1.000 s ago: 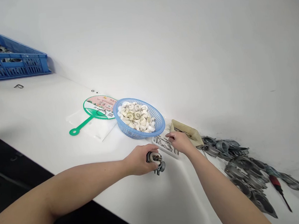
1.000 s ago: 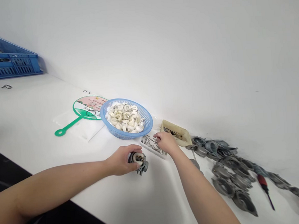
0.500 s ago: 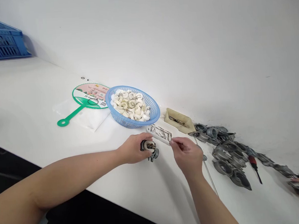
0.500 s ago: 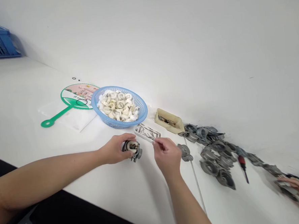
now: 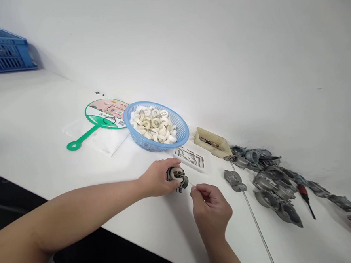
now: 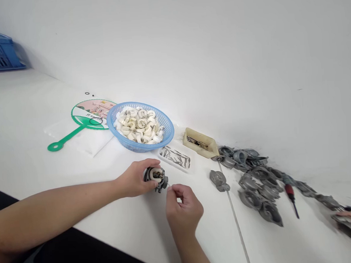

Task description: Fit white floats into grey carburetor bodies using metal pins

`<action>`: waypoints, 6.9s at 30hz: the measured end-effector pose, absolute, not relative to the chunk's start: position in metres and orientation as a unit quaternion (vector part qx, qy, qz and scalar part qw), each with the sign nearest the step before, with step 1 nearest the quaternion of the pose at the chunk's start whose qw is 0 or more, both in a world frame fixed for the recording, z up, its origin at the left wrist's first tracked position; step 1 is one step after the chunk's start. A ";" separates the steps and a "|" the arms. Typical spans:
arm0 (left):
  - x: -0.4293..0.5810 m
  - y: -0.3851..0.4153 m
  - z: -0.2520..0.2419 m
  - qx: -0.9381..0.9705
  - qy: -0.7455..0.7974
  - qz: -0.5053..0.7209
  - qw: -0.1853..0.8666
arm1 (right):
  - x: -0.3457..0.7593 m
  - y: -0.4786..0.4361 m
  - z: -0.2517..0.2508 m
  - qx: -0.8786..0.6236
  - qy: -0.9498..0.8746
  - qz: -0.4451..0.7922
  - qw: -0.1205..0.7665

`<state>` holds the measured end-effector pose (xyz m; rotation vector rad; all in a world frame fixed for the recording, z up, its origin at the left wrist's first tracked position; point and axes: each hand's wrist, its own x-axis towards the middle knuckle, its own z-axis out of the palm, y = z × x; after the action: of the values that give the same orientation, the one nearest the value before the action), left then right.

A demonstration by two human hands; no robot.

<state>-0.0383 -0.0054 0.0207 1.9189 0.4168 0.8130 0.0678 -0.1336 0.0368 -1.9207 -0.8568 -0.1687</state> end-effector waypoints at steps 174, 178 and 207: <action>-0.046 -0.004 0.044 0.834 0.198 0.171 0.486 | 0.106 -0.133 0.005 -0.570 -0.485 0.279 0.602; -0.045 -0.002 0.047 0.876 0.165 0.163 0.423 | 0.104 -0.133 0.006 -0.565 -0.489 0.278 0.603; -0.046 0.004 0.048 0.896 0.123 0.154 0.397 | 0.103 -0.128 0.012 -0.576 -0.535 0.243 0.568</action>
<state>-0.0458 0.0042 0.0484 2.2698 0.3109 0.3907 0.1029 -0.1282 0.0118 -1.3544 -1.2576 0.5710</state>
